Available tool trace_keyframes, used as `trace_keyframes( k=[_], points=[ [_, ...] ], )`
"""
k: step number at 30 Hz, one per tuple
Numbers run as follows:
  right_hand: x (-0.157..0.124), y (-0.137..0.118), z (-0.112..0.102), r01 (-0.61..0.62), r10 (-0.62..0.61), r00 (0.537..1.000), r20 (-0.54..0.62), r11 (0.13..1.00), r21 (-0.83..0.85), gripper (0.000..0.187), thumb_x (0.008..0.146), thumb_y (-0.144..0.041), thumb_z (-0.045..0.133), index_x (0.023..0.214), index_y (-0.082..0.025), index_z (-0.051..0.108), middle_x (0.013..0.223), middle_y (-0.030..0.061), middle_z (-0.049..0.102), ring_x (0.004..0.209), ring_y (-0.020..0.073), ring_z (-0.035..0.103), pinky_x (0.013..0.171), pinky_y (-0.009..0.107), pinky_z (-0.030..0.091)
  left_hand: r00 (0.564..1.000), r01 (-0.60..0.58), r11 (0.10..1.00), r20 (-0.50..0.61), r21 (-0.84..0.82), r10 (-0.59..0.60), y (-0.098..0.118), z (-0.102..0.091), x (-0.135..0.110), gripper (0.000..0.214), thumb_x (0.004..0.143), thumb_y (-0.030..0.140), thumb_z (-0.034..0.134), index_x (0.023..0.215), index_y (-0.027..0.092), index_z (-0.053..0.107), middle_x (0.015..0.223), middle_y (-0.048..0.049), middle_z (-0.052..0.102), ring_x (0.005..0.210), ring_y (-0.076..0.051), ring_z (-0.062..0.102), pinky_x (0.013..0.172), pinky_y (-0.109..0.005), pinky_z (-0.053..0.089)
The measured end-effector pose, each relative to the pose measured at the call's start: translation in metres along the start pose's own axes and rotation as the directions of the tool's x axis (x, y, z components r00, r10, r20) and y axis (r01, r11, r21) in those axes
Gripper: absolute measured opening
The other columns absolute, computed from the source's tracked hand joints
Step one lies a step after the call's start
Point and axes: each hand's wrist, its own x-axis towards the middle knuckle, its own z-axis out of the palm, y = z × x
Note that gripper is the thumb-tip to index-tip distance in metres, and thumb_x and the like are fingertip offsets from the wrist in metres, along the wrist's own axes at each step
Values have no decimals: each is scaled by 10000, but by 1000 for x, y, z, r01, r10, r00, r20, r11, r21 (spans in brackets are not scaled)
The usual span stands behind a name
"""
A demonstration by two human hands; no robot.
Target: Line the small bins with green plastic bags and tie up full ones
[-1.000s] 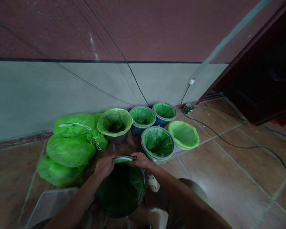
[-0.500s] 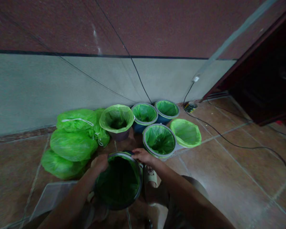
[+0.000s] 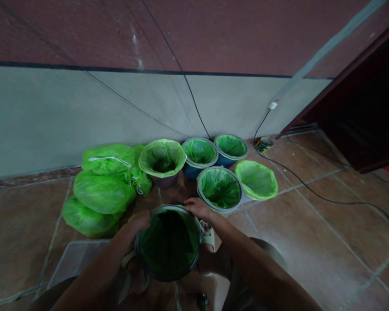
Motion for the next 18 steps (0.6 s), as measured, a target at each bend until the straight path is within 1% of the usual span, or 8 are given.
trace_keyframes(
  k=[2, 5, 7, 9, 12, 14, 16, 18],
  points=[
    [0, -1, 3, 34, -34, 999, -10, 999, 12, 286, 682, -148, 624, 957, -139, 700, 797, 18, 706, 691, 131, 619, 637, 215, 471, 1000, -1, 1000, 2, 8, 1, 5, 0, -1, 226, 793, 244, 546, 872, 128, 723, 981, -176, 730, 899, -275, 699, 711, -301, 516],
    [3, -1, 4, 60, -61, 996, -72, 998, -6, 269, 694, -121, 593, 943, -141, 693, 806, 26, 705, 687, 131, 620, 646, 226, 481, 1000, -4, 1000, -27, 11, 4, 14, -1, -3, 273, 819, 304, 515, 943, 156, 707, 1024, -158, 726, 924, -279, 694, 702, -306, 520],
    [5, 0, 1, 79, -83, 990, -113, 996, -38, 278, 702, -90, 556, 939, -145, 692, 818, 30, 703, 709, 135, 621, 672, 234, 483, 997, -19, 1000, -76, 23, 20, 17, -3, -5, 287, 834, 283, 490, 999, 157, 688, 1059, -158, 716, 963, -275, 684, 754, -318, 519],
    [7, 1, -2, 101, -110, 985, -134, 992, -71, 309, 697, -59, 527, 944, -142, 692, 817, 32, 701, 719, 137, 620, 695, 239, 483, 988, -52, 998, -143, 41, 58, 20, -5, -8, 310, 843, 218, 463, 1079, 158, 655, 1116, -157, 695, 1032, -265, 658, 836, -335, 502],
    [7, 1, -3, 119, -128, 985, -118, 989, -87, 324, 696, -59, 533, 965, -141, 692, 843, 35, 705, 736, 140, 625, 723, 245, 486, 966, -110, 992, -228, 68, 123, 21, -9, -11, 356, 850, 170, 446, 1168, 180, 604, 1159, -134, 674, 1092, -246, 625, 917, -347, 468],
    [6, 2, -1, 128, -136, 986, -93, 989, -79, 291, 707, -90, 559, 957, -150, 695, 870, 35, 708, 768, 145, 631, 744, 248, 489, 953, -138, 987, -260, 80, 154, 23, -10, -12, 339, 860, 176, 443, 1159, 189, 603, 1140, -118, 676, 1087, -236, 622, 936, -342, 455],
    [6, 2, 1, 122, -124, 990, -63, 992, -32, 267, 709, -109, 576, 945, -149, 693, 876, 35, 705, 770, 144, 630, 732, 244, 488, 941, -165, 982, -283, 87, 183, 26, -10, -13, 309, 871, 189, 441, 1126, 197, 614, 1115, -105, 676, 1063, -224, 626, 934, -329, 452],
    [4, 1, 4, 92, -91, 995, -29, 995, 43, 274, 702, -112, 581, 954, -141, 687, 858, 33, 698, 723, 134, 616, 683, 234, 479, 922, -207, 975, -318, 83, 223, 31, -7, -13, 293, 874, 205, 450, 1115, 209, 616, 1111, -93, 667, 1038, -215, 630, 917, -318, 456]
  ],
)
